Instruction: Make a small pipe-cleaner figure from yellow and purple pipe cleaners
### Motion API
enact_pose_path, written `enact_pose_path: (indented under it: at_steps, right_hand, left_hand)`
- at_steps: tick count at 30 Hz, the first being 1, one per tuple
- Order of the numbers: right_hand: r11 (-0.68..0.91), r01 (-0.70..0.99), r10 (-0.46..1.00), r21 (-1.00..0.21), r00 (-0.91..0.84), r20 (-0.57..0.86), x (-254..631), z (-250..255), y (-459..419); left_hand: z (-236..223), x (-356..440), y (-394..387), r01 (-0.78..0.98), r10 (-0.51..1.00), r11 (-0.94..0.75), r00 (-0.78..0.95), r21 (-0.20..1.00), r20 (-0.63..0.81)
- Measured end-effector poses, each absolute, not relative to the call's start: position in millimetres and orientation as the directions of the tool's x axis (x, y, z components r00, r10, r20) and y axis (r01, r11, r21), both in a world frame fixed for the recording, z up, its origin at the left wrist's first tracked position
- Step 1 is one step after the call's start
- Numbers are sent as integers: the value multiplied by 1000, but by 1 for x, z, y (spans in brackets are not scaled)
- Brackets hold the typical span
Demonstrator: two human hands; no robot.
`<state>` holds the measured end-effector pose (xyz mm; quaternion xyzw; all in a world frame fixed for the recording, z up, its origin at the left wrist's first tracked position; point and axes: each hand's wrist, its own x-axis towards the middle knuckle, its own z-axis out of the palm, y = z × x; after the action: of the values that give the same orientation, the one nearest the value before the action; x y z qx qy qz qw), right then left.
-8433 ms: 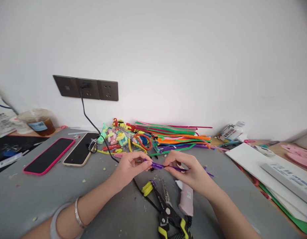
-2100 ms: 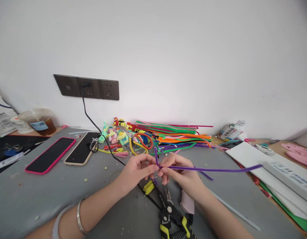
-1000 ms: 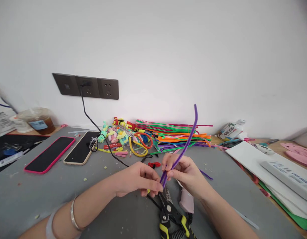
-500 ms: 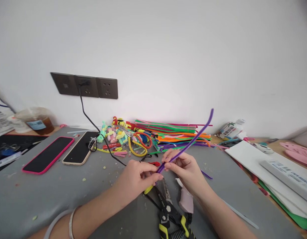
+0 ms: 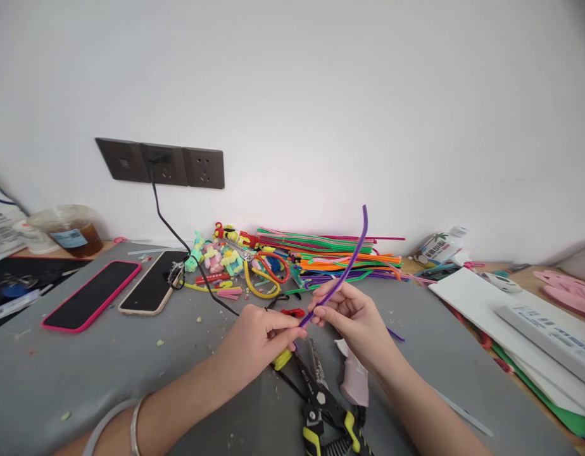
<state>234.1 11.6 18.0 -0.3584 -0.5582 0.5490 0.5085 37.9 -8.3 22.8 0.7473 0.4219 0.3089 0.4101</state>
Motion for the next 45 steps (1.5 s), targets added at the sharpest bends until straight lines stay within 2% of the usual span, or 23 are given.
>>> enact_pose_path:
  at_steps: [3, 6, 9, 12, 16, 22, 29, 37, 45]
  right_hand:
    - [88, -171, 965, -981, -228, 126, 238, 15, 14]
    - [114, -155, 969, -981, -199, 144, 239, 14, 15]
    - [354, -55, 924, -933, -132, 359, 237, 17, 12]
    - [630, 165, 776, -759, -120, 619, 235, 17, 5]
    - [770, 337, 626, -541, -240, 742, 234, 11, -3]
    - [805, 448, 563, -388, -372, 738, 237, 3, -3]
    - [844, 471, 481, -256, -455, 749, 237, 8, 0]
    - [850, 375, 516, -371, -449, 730, 235, 15, 2]
    - [845, 351, 530, -404, -442, 724, 235, 17, 4]
  left_hand:
    - [24, 37, -5, 335, 919, -201, 391, 920, 58]
    - [20, 38, -2, 113, 946, -50, 324, 992, 11]
    - [14, 43, -1, -152, 958, 131, 274, 980, -86]
    - [11, 49, -3, -365, 929, 321, 301, 874, -216]
    - [12, 55, -8, -474, 900, 412, 345, 778, -266]
    - [11, 56, -9, -454, 902, 398, 353, 798, -249]
    - [10, 54, -9, -412, 880, 429, 392, 804, -268]
    - [16, 51, -9, -216, 921, 231, 363, 949, -142]
    - [17, 46, -5, -89, 946, 96, 319, 991, -63]
